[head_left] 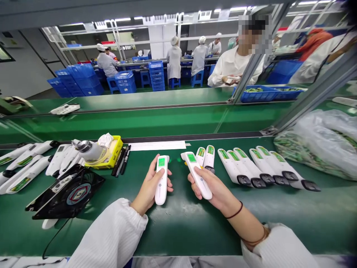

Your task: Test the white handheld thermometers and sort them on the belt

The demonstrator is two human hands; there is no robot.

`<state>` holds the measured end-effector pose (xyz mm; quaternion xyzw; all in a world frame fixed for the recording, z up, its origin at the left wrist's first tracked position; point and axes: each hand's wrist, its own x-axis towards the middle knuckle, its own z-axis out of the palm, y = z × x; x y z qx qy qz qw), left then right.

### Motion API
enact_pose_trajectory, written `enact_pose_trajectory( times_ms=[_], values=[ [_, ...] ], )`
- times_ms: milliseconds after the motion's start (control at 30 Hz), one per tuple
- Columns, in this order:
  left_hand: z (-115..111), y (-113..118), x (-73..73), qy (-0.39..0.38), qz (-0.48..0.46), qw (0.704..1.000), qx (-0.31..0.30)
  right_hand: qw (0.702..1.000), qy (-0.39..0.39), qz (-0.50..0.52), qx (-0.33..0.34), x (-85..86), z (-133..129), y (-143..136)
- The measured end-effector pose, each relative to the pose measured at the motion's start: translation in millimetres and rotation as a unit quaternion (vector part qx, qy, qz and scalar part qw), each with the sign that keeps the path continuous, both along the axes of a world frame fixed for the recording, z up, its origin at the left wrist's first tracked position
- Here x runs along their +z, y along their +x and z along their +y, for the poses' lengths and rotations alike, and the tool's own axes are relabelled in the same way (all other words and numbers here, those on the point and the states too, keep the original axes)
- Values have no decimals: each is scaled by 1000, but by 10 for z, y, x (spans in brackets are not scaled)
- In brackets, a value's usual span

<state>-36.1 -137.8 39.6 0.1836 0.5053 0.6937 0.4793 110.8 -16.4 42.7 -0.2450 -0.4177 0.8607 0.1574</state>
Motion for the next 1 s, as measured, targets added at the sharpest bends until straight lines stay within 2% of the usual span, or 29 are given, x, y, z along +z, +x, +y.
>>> enact_pose_trajectory(
  times_ms=[133, 233, 400, 533, 700, 1000],
  values=[
    [-7, 29, -34, 12, 10, 1000, 7, 999, 32, -1, -4, -22, -65, -3],
    [-27, 77, -59, 65, 42, 997, -28, 996, 92, -6, -5, -68, -159, -28],
    [-84, 165, -55, 119, 92, 986, -67, 988, 146, 30, 43, -124, -263, -60],
    [-118, 192, -20, 110, 99, 985, -92, 987, 144, 49, 58, -150, -282, -32],
    [-138, 186, -36, 103, 125, 983, -85, 987, 129, 76, 64, -192, -309, 19],
    [-121, 213, -82, 112, 69, 988, -85, 986, 146, 57, 56, -201, -302, -8]
  ],
)
